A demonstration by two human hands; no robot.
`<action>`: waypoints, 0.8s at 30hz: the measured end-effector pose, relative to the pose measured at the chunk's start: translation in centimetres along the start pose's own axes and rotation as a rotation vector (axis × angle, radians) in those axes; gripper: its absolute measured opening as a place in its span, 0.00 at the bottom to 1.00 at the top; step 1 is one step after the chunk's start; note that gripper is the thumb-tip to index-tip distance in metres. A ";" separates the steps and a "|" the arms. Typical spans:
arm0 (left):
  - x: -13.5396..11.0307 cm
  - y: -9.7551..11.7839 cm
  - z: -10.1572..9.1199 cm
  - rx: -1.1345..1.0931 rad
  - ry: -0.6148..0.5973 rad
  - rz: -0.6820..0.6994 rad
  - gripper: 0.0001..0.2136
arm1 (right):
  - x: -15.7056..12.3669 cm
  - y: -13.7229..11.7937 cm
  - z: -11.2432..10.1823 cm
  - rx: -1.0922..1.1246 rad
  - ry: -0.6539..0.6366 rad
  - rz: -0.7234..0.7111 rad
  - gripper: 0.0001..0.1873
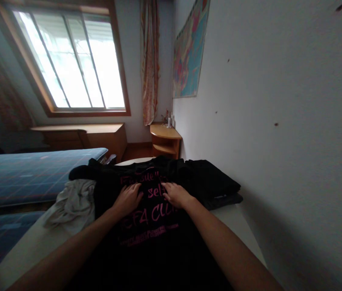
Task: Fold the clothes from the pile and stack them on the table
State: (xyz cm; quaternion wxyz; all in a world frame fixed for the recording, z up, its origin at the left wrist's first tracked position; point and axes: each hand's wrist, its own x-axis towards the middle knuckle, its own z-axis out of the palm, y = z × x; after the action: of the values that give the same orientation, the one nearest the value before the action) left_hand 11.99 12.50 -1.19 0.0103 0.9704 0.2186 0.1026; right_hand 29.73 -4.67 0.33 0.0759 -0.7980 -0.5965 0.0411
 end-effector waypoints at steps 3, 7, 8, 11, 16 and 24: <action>-2.9 0.6 0.2 -0.085 0.066 0.152 0.18 | -2.7 0.0 -0.4 0.034 0.040 -0.146 0.24; -7.0 -0.3 0.2 -0.099 0.199 0.192 0.16 | -7.2 -0.4 -0.4 -0.002 0.125 -0.061 0.21; -8.1 -0.8 0.1 -0.078 0.236 0.155 0.16 | -8.3 -0.4 -0.4 -0.022 0.159 0.010 0.19; -11.1 -2.9 -0.5 -0.005 0.284 0.009 0.17 | -11.8 0.1 -0.6 -0.075 0.206 0.295 0.17; -14.5 -5.5 -2.2 0.058 0.102 -0.215 0.19 | -16.2 1.0 -1.9 -0.094 -0.015 0.622 0.14; -15.2 -3.9 -4.0 0.106 -0.241 -0.355 0.21 | -16.9 0.4 -1.6 -0.064 -0.104 0.596 0.12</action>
State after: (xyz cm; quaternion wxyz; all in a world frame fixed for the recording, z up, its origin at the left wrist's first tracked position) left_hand -3.88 9.42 -0.50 0.0033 0.9211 0.3882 -0.0293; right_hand 25.52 -21.08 1.41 0.0048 -0.9367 -0.3399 0.0836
